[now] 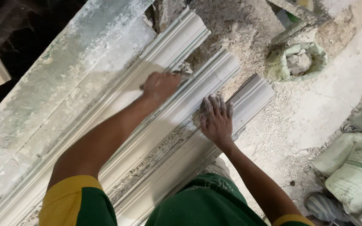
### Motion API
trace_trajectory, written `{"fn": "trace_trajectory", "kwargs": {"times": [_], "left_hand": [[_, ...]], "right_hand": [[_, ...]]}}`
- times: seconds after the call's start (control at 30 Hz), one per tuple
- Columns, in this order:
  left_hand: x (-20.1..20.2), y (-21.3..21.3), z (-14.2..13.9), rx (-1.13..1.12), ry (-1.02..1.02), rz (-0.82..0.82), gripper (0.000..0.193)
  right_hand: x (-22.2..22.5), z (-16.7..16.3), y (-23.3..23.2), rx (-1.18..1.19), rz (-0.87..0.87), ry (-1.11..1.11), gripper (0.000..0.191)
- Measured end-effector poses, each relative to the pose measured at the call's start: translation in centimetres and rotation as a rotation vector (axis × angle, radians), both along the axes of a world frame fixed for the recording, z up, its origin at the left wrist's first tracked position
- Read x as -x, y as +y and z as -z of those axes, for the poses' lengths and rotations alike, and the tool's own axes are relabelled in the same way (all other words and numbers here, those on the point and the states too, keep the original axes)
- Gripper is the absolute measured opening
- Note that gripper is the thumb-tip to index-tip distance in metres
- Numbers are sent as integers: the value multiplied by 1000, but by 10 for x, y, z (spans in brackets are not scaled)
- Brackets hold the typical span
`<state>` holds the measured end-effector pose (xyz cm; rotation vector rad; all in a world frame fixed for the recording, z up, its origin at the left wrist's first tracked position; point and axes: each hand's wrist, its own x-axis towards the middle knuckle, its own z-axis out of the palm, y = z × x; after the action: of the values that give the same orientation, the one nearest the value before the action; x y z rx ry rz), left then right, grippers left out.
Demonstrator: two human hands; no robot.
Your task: The person uses a metal scraper to remove excess material from the grooves of several white decorative moldings laid on a workbench. The person repeatedly scrapes along the length of each molding, moving from one piece to the next.
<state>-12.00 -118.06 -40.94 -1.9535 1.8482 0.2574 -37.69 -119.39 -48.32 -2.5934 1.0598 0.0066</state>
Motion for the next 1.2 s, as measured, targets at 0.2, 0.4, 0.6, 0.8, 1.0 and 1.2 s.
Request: {"fn": "trace_trajectory", "kwargs": {"times": [0.2, 0.4, 0.6, 0.8, 1.0, 1.2], "left_hand": [[37, -99, -8, 213, 143, -86, 12], [51, -125, -17, 273, 294, -171, 42], [57, 17, -4, 420, 980, -435, 32], [121, 254, 6, 352, 1018, -1055, 44], [225, 386, 18, 786, 1013, -1508, 42], [280, 496, 24, 1190, 898, -1645, 50]], "right_hand": [[-7, -27, -9, 111, -61, -33, 69], [-5, -40, -6, 39, 13, -168, 68], [-5, -26, -9, 79, -34, -137, 59], [-6, 6, -14, 121, -94, -108, 54], [-3, 10, -2, 154, -226, -53, 47], [-45, 3, 118, 89, -588, -291, 53]]}}
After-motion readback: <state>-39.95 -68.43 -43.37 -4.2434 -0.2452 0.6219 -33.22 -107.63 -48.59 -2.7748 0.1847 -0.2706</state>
